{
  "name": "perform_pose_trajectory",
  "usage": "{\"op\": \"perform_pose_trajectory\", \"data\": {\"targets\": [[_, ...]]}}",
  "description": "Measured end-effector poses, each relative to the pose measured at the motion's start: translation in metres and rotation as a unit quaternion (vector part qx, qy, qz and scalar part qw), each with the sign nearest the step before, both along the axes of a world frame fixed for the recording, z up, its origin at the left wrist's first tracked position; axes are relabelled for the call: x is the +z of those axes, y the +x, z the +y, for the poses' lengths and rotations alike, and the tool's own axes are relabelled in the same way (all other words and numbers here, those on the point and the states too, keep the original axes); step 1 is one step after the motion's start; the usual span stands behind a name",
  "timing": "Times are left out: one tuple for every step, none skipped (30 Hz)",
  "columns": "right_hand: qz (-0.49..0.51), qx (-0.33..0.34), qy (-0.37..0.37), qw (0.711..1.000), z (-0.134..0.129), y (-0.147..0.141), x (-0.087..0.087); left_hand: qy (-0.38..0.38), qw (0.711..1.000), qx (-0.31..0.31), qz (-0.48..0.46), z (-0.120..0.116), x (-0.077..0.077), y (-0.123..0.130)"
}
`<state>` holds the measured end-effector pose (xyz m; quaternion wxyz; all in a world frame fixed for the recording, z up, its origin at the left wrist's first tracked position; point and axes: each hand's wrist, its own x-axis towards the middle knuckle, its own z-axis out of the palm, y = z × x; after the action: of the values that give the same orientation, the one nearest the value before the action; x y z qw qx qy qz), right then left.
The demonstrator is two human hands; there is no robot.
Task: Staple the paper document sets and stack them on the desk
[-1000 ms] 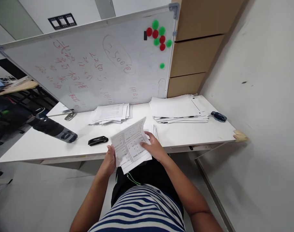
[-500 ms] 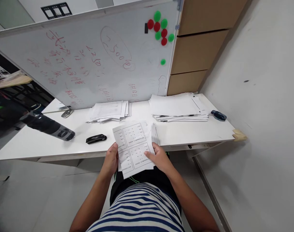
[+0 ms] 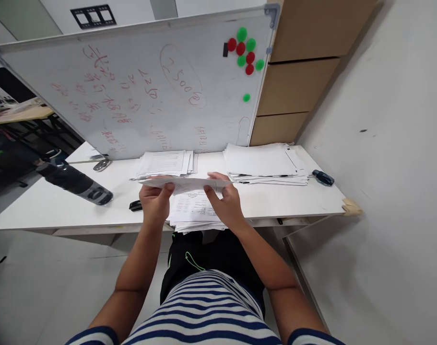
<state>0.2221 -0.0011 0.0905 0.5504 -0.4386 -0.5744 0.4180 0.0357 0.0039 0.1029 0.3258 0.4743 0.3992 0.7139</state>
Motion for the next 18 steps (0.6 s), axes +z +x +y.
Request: {"op": "perform_pose_trajectory", "data": {"targets": [[0.003,-0.001,0.022,1.0,0.004,-0.002,-0.001,0.007,1.0,-0.015,-0.002,0.005,0.0,0.0],[0.009,-0.004,0.032,0.999,0.008,-0.005,-0.007,-0.002,0.999,-0.033,-0.004,0.01,-0.003,-0.001],[0.017,-0.016,0.028,0.999,0.012,-0.008,-0.016,-0.024,0.998,-0.051,-0.007,0.016,-0.01,-0.002],[0.026,-0.029,0.007,0.999,0.017,-0.011,-0.029,-0.058,0.996,-0.07,-0.006,0.022,-0.02,-0.004],[0.037,-0.032,-0.023,0.999,0.021,-0.014,-0.042,-0.097,0.992,-0.084,-0.009,0.027,-0.03,-0.005],[0.043,-0.027,-0.053,0.997,0.024,-0.017,-0.055,-0.129,0.987,-0.1,-0.007,0.032,-0.042,-0.007],[0.051,-0.026,-0.07,0.996,0.027,-0.019,-0.067,-0.153,0.982,-0.113,0.003,0.037,-0.052,-0.009],[0.06,-0.032,-0.072,0.995,0.029,-0.021,-0.076,-0.171,0.978,-0.119,0.023,0.04,-0.06,-0.011],[0.064,-0.038,-0.07,0.995,0.03,-0.023,-0.081,-0.184,0.974,-0.124,0.044,0.043,-0.067,-0.012],[0.062,-0.044,-0.064,0.995,0.031,-0.024,-0.084,-0.192,0.971,-0.128,0.064,0.044,-0.071,-0.013],[0.056,-0.048,-0.055,0.996,0.031,-0.024,-0.084,-0.198,0.968,-0.13,0.079,0.045,-0.074,-0.014],[0.046,-0.052,-0.046,0.997,0.031,-0.025,-0.083,-0.199,0.967,-0.132,0.089,0.045,-0.075,-0.014],[0.036,-0.055,-0.038,0.997,0.031,-0.025,-0.081,-0.197,0.967,-0.134,0.095,0.045,-0.075,-0.014],[0.028,-0.06,-0.032,0.997,0.03,-0.026,-0.079,-0.193,0.967,-0.134,0.099,0.044,-0.075,-0.014],[0.022,-0.065,-0.031,0.997,0.029,-0.027,-0.078,-0.19,0.968,-0.132,0.101,0.043,-0.076,-0.013],[0.02,-0.071,-0.037,0.997,0.028,-0.028,-0.078,-0.19,0.969,-0.126,0.099,0.043,-0.076,-0.011],[0.019,-0.075,-0.049,0.996,0.027,-0.029,-0.078,-0.193,0.97,-0.118,0.091,0.042,-0.078,-0.01],[0.021,-0.074,-0.063,0.995,0.026,-0.03,-0.08,-0.197,0.971,-0.113,0.079,0.041,-0.079,-0.008]]}}
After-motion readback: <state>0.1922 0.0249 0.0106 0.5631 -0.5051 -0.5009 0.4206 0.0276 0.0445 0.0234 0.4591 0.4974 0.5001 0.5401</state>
